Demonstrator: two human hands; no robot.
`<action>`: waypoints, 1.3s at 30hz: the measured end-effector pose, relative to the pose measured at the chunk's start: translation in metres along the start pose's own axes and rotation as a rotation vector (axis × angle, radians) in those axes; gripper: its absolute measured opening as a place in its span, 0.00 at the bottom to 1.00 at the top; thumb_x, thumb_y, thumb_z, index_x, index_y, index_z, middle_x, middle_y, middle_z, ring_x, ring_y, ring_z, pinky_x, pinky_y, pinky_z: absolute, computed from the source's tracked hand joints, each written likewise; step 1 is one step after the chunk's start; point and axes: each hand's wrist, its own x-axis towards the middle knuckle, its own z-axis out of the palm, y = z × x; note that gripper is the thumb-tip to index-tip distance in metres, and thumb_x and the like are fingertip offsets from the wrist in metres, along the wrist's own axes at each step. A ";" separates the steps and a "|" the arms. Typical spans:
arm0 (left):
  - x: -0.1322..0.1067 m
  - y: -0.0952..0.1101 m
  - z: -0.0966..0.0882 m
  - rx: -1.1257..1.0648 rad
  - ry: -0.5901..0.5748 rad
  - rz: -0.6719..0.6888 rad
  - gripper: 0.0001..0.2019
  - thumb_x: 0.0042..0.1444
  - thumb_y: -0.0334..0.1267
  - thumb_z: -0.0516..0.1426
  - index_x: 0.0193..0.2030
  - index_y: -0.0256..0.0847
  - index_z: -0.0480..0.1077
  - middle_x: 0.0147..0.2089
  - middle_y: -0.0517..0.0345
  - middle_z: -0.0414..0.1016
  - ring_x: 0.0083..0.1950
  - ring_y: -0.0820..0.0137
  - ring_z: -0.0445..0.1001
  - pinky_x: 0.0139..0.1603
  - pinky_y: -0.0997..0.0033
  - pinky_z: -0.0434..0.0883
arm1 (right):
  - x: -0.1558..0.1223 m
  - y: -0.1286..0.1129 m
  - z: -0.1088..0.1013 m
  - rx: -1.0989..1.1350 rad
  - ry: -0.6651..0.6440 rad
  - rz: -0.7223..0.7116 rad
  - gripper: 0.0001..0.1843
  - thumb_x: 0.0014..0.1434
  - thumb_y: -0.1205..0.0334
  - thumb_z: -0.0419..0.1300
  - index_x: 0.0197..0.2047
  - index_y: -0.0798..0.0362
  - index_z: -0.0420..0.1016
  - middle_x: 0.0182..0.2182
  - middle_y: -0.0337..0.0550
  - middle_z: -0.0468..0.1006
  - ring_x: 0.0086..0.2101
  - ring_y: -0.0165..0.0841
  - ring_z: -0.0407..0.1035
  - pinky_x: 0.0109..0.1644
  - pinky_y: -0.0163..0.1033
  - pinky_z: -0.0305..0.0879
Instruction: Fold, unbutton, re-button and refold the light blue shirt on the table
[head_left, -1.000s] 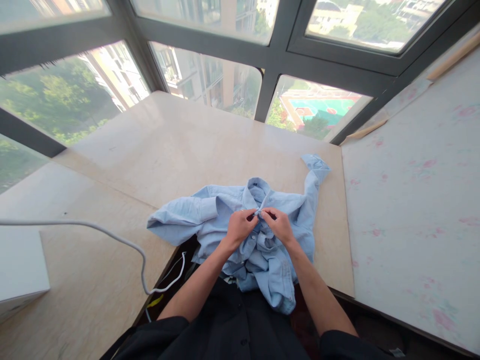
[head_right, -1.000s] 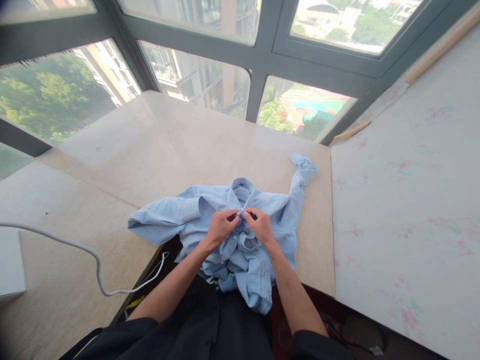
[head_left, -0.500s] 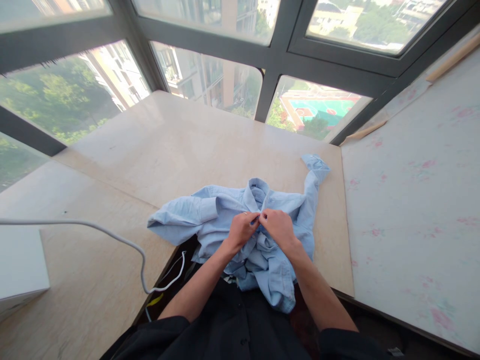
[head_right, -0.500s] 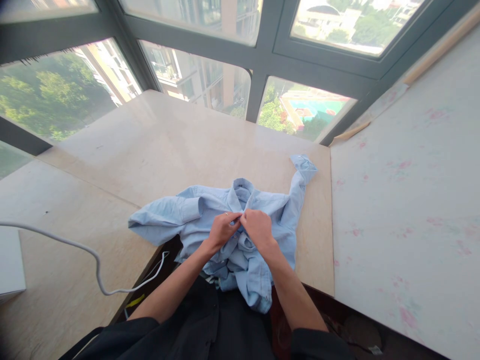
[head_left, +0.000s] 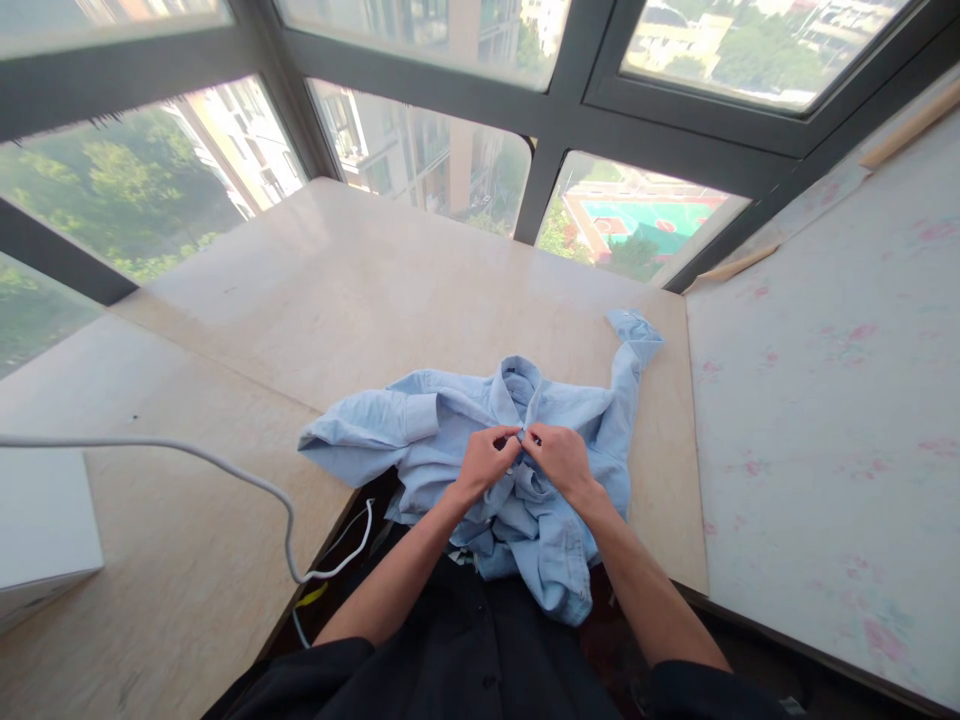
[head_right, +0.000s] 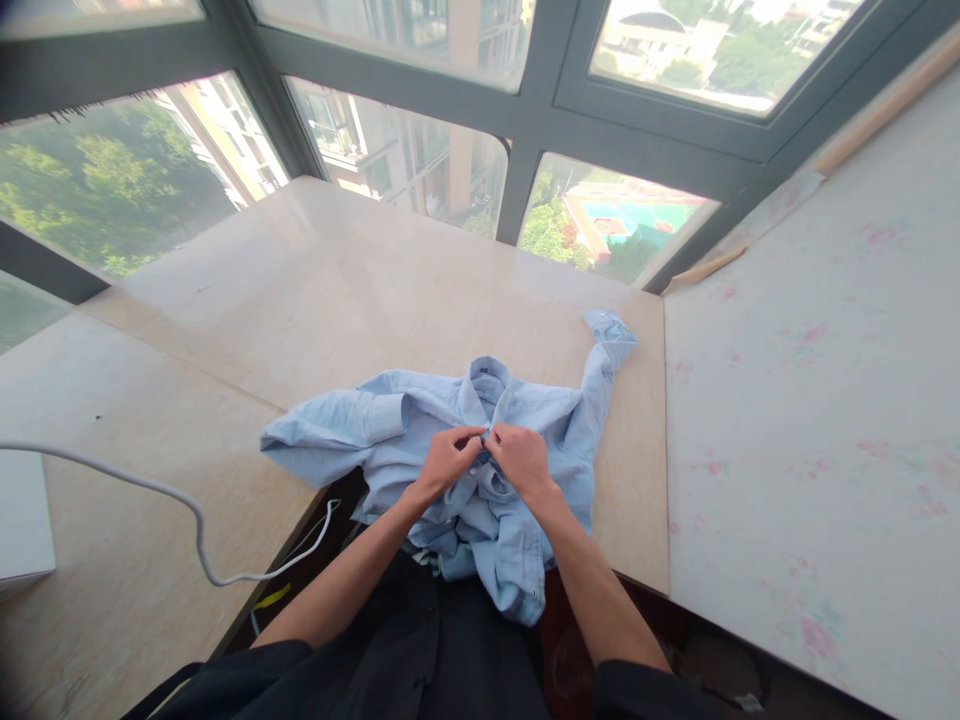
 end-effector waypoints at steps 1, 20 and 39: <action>0.001 0.000 0.001 -0.053 0.011 -0.039 0.10 0.56 0.36 0.57 0.40 0.40 0.80 0.39 0.54 0.83 0.38 0.66 0.78 0.42 0.70 0.71 | -0.001 0.001 0.001 0.023 0.019 -0.008 0.15 0.65 0.61 0.54 0.30 0.52 0.78 0.30 0.45 0.83 0.30 0.33 0.73 0.32 0.38 0.48; 0.000 0.013 0.011 -0.115 0.200 -0.058 0.06 0.52 0.39 0.59 0.35 0.41 0.72 0.27 0.63 0.73 0.29 0.73 0.70 0.34 0.74 0.65 | 0.001 0.013 0.015 0.423 0.144 0.032 0.12 0.59 0.61 0.54 0.31 0.53 0.79 0.27 0.42 0.80 0.28 0.32 0.71 0.34 0.34 0.58; 0.008 0.029 0.000 -0.057 0.160 -0.012 0.01 0.50 0.35 0.60 0.29 0.43 0.74 0.28 0.61 0.77 0.31 0.70 0.73 0.36 0.72 0.67 | 0.008 -0.003 -0.011 -0.072 0.016 -0.086 0.12 0.67 0.63 0.53 0.36 0.55 0.76 0.34 0.50 0.81 0.34 0.35 0.73 0.33 0.36 0.55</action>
